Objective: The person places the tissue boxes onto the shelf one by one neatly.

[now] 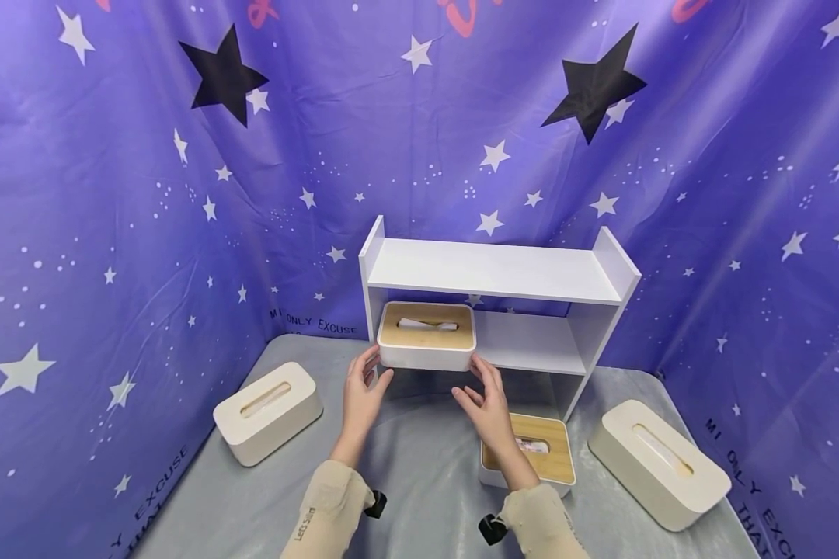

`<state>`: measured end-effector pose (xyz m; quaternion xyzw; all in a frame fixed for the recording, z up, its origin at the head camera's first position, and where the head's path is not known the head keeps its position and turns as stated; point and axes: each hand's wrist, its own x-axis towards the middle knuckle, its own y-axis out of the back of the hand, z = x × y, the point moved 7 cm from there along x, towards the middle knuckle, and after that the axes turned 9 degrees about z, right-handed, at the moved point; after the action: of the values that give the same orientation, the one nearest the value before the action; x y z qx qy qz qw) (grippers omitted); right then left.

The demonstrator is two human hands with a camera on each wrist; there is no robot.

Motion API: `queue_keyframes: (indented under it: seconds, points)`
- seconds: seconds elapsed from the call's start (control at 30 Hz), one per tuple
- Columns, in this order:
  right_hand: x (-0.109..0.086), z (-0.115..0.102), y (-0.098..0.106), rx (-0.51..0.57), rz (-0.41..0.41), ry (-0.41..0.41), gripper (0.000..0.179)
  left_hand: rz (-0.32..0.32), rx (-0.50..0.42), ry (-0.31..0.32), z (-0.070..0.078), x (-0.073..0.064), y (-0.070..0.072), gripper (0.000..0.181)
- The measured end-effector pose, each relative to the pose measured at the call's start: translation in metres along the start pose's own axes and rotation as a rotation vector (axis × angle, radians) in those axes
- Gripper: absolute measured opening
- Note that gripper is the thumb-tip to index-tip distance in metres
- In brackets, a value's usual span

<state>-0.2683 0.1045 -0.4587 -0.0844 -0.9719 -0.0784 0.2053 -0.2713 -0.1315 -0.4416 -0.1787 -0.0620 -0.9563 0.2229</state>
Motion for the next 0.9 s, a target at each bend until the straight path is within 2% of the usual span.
queue_keyframes:
  seconds: [0.17, 0.43, 0.77, 0.9]
  points:
    - [0.002, -0.001, -0.002, 0.024, -0.022, 0.005, 0.067, -0.022, 0.022, -0.042, -0.005, 0.004, -0.001, 0.053]
    - [0.004, 0.004, -0.007, 0.017, -0.070, 0.004, 0.062, -0.082, 0.050, -0.048, -0.005, 0.006, -0.003, 0.059]
    - [0.007, 0.009, -0.012, -0.001, -0.102, 0.011, 0.034, -0.157, 0.074, -0.018, -0.013, 0.009, -0.008, 0.065]
    - [0.007, 0.009, -0.014, 0.005, -0.116, 0.008, 0.031, -0.179, 0.095, -0.029, -0.011, 0.009, -0.010, 0.068]
